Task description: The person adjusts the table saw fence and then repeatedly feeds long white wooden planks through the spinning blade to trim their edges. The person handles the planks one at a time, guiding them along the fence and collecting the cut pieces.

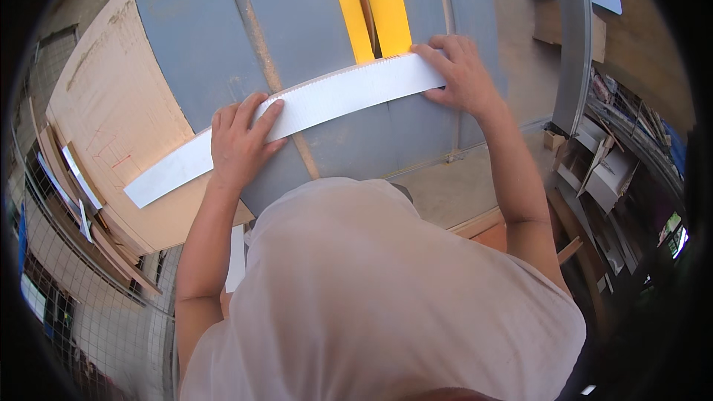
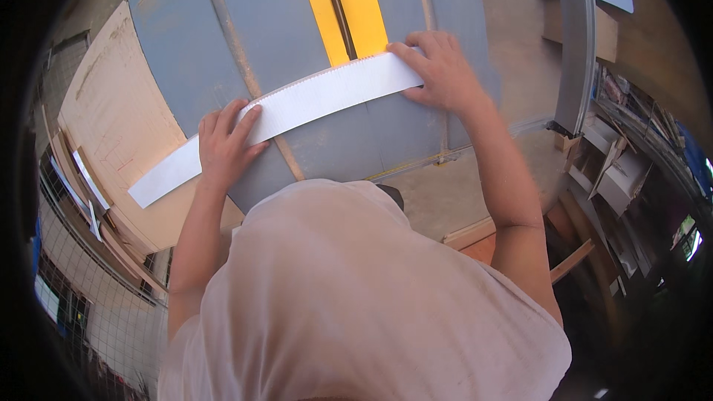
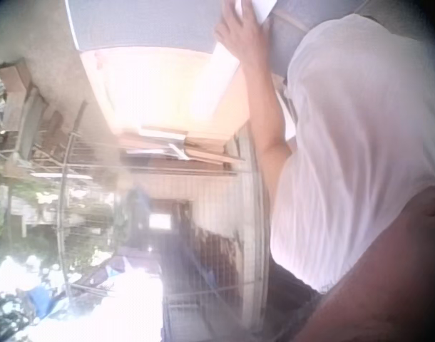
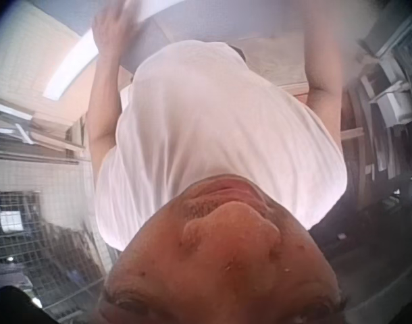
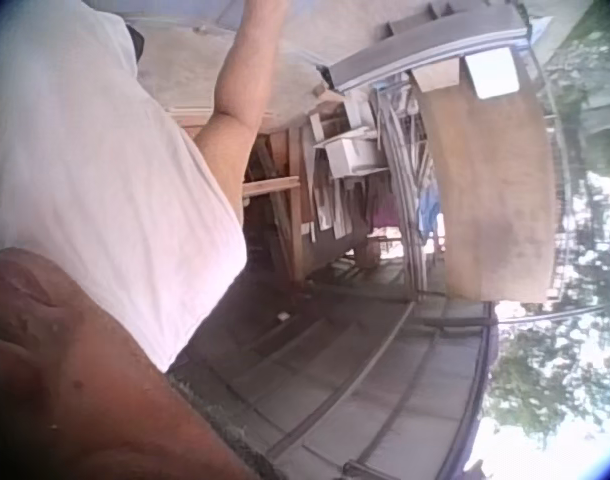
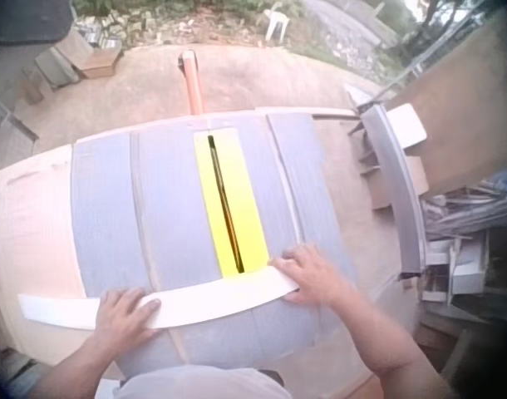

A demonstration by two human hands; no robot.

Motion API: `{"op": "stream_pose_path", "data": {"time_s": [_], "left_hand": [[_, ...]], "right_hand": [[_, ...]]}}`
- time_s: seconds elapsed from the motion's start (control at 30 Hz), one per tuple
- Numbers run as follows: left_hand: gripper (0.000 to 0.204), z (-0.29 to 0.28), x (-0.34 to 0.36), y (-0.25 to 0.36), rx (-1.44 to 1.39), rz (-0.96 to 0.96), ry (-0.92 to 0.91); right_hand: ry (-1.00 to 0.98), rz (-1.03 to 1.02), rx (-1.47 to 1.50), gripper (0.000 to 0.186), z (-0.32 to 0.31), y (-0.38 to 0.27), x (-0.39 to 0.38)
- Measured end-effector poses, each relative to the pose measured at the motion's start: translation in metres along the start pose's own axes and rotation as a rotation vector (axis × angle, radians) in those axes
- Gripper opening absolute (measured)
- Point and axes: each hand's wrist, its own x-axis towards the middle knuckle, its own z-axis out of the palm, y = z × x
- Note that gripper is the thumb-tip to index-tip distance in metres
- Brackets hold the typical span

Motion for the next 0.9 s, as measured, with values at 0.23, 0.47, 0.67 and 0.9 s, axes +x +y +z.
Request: {"op": "stream_pose_path", "data": {"time_s": [0.23, 0.47, 0.67, 0.9], "left_hand": [[0.080, -0.006, 0.013, -0.013, -0.031, 0.020, -0.018], [0.082, -0.010, 0.022, -0.016, -0.032, 0.030, 0.004], [0.082, -0.013, 0.029, -0.019, -0.032, 0.040, -0.004], [0.084, -0.011, 0.030, -0.024, -0.031, 0.054, 0.012]], "right_hand": [[-0.020, -0.009, 0.047, 0.077, -0.003, 0.002, 0.011], [0.045, -0.045, 0.086, 0.076, -0.009, 0.006, 0.020], [0.070, -0.039, 0.094, 0.073, -0.008, 0.009, 0.024], [0.058, -0.040, 0.080, 0.074, -0.008, 0.013, 0.029]]}}
